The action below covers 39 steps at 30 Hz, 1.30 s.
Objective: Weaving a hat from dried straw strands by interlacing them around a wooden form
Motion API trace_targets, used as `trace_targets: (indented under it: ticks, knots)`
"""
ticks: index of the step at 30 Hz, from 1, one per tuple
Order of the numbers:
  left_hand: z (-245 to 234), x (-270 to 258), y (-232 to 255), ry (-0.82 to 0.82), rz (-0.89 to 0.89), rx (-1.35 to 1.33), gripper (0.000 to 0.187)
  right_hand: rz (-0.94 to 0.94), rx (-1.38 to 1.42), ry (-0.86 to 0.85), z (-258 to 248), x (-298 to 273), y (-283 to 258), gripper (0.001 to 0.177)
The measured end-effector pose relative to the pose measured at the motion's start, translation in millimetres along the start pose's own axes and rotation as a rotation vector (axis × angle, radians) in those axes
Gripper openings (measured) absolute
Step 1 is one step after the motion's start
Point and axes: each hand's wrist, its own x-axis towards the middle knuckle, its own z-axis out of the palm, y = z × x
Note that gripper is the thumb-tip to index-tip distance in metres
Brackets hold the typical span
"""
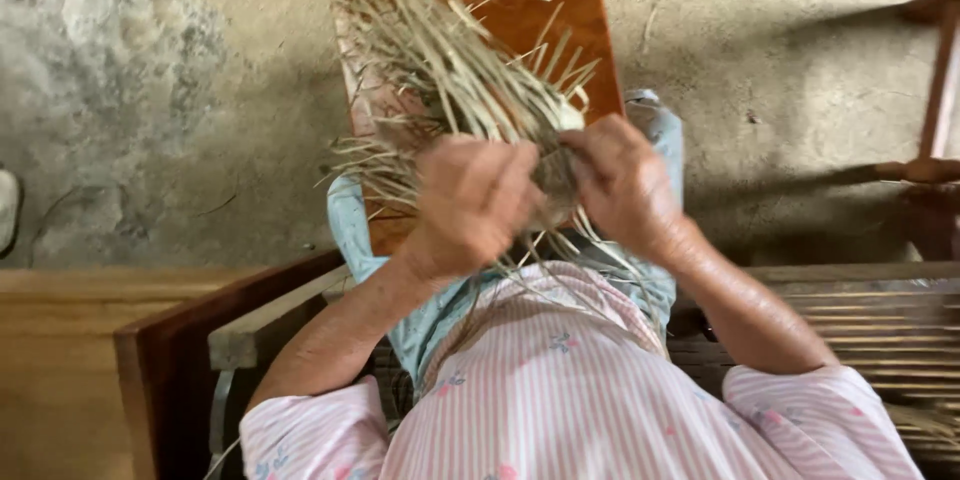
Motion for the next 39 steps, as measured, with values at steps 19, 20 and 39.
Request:
trace_targets:
  ticks: [19,20,39]
  knots:
    - [-30.4,-1.6,-31.7,-0.228,-0.739,-1.008,0.028,0.429,0.623,-0.278,-18.8,23.8,31.9,0.021]
    - [-22.0,-9.1,-31.4,-0.171,-0.710,-0.920,0.023,0.438,0.623,-0.243,-19.1,25.8,25.4,0.020]
    - [4.4,96.2,2.7,-0.577,-0.248,-0.067,0.093,0.055,0.954,-0.258,-92.8,59.0,-115.0,0.023]
